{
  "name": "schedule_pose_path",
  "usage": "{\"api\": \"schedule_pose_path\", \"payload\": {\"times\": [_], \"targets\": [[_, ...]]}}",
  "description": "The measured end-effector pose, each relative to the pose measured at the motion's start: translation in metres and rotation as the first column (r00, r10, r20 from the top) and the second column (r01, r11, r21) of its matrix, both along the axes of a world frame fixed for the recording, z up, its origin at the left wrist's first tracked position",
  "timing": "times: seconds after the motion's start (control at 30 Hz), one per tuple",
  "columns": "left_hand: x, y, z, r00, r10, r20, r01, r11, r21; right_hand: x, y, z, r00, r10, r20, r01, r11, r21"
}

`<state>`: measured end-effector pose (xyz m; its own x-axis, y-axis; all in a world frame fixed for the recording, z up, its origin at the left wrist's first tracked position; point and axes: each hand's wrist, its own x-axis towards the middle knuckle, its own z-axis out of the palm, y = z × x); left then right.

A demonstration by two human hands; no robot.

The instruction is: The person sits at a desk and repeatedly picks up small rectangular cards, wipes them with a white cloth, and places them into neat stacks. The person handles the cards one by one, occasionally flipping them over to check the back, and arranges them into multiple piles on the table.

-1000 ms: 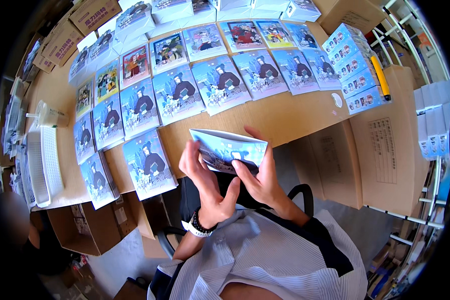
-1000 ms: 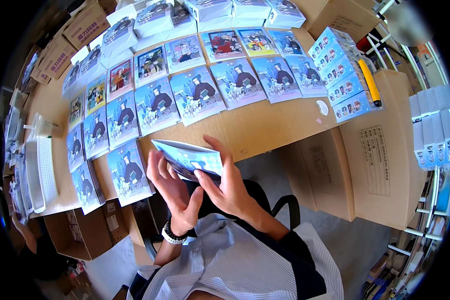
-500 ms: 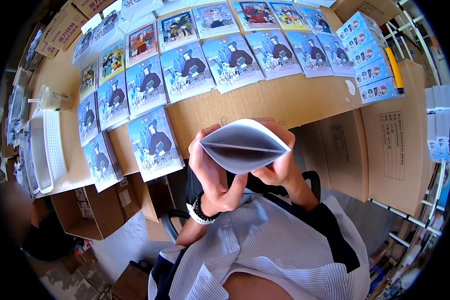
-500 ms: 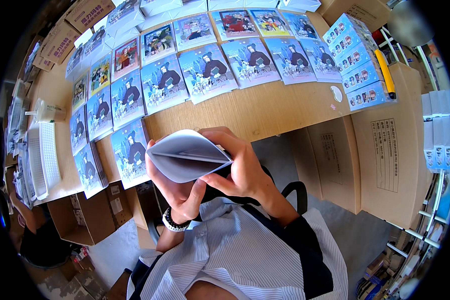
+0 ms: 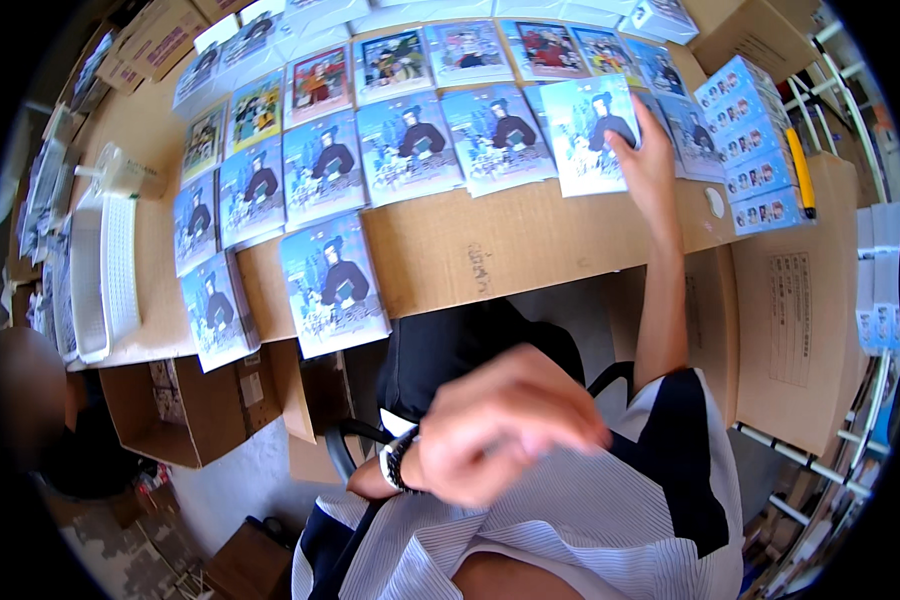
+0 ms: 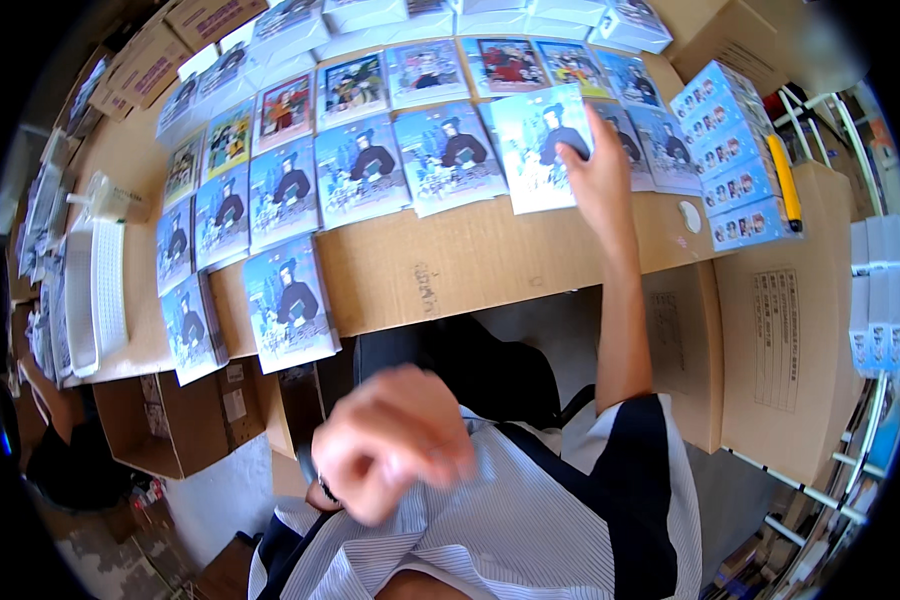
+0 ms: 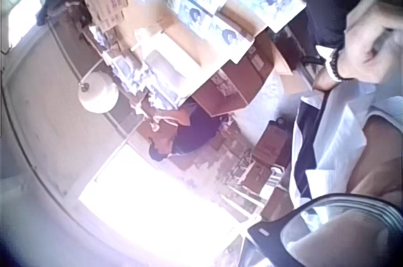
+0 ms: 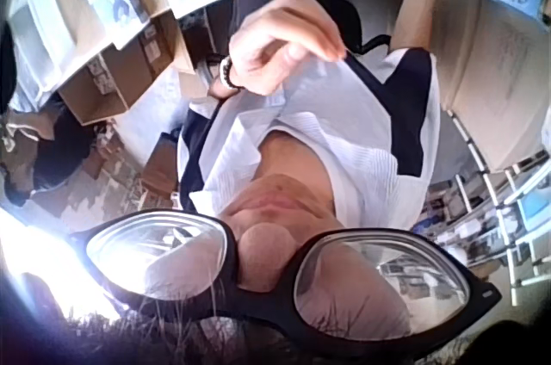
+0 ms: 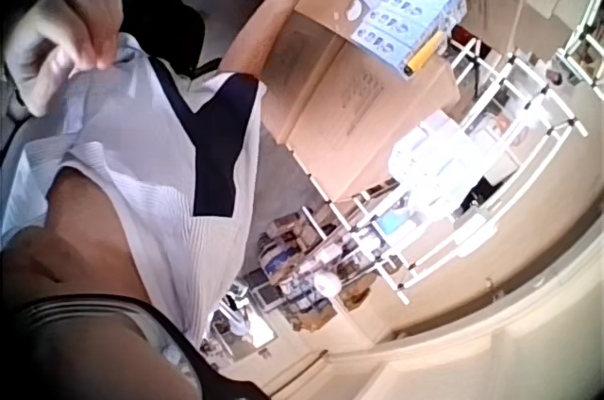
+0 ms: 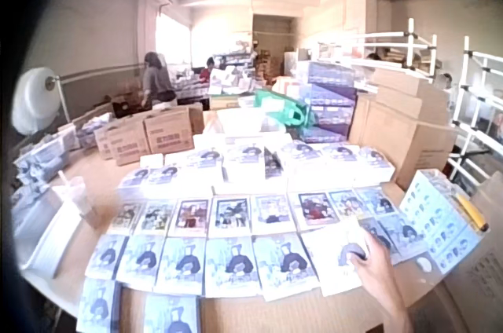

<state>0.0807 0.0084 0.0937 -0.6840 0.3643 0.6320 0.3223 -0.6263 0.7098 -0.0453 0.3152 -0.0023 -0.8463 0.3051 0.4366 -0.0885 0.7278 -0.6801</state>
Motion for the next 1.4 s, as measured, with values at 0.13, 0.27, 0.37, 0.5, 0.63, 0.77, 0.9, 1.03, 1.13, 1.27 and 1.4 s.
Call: {"api": "schedule_pose_path", "payload": {"times": [0.13, 0.27, 0.37, 0.5, 0.63, 0.77, 0.9, 1.03, 1.13, 1.27, 1.4], "targets": [[0.067, 0.014, 0.067, 0.915, -0.202, 0.348, 0.022, 0.889, 0.457, -0.023, 0.010, -0.015, 0.993, -0.030, -0.118, 0.064, 0.954, 0.293], [0.069, 0.020, 0.075, 0.936, -0.200, 0.290, -0.047, 0.745, 0.665, 0.000, -0.033, 0.011, 0.996, 0.054, -0.072, -0.036, 0.972, 0.232], [0.066, 0.021, 0.071, 0.961, -0.149, 0.232, -0.062, 0.703, 0.709, 0.022, -0.079, 0.014, 0.985, 0.145, -0.090, -0.122, 0.968, 0.219], [0.066, 0.022, 0.063, 0.969, -0.091, 0.229, -0.104, 0.693, 0.714, 0.053, -0.144, 0.026, 0.937, 0.349, -0.022, -0.347, 0.935, 0.071], [0.056, 0.012, 0.068, 0.982, -0.031, 0.185, -0.118, 0.663, 0.739, 0.070, -0.192, 0.022, 0.832, 0.555, 0.015, -0.554, 0.831, -0.051], [0.055, 0.009, 0.062, 0.983, 0.014, 0.181, -0.147, 0.649, 0.747, 0.072, -0.231, 0.023, 0.775, 0.631, 0.042, -0.624, 0.773, -0.109], [0.051, -0.001, 0.062, 0.983, 0.074, 0.166, -0.175, 0.628, 0.758, 0.073, -0.245, 0.018, 0.773, 0.633, 0.040, -0.629, 0.773, -0.079], [0.048, -0.007, 0.059, 0.976, 0.157, 0.152, -0.217, 0.607, 0.765, 0.070, -0.250, 0.016, 0.772, 0.635, 0.037, -0.629, 0.771, -0.101], [0.040, -0.013, 0.059, 0.957, 0.263, 0.121, -0.261, 0.603, 0.754, 0.074, -0.252, 0.017, 0.780, 0.623, 0.054, -0.611, 0.778, -0.147], [0.003, -0.032, 0.064, 0.711, 0.703, -0.020, -0.568, 0.591, 0.573, 0.072, -0.249, 0.017, 0.799, 0.599, 0.058, -0.586, 0.797, -0.147], [0.008, -0.038, 0.075, 0.568, 0.822, 0.036, -0.728, 0.481, 0.488, 0.074, -0.254, 0.015, 0.791, 0.608, 0.068, -0.591, 0.788, -0.171]]}}
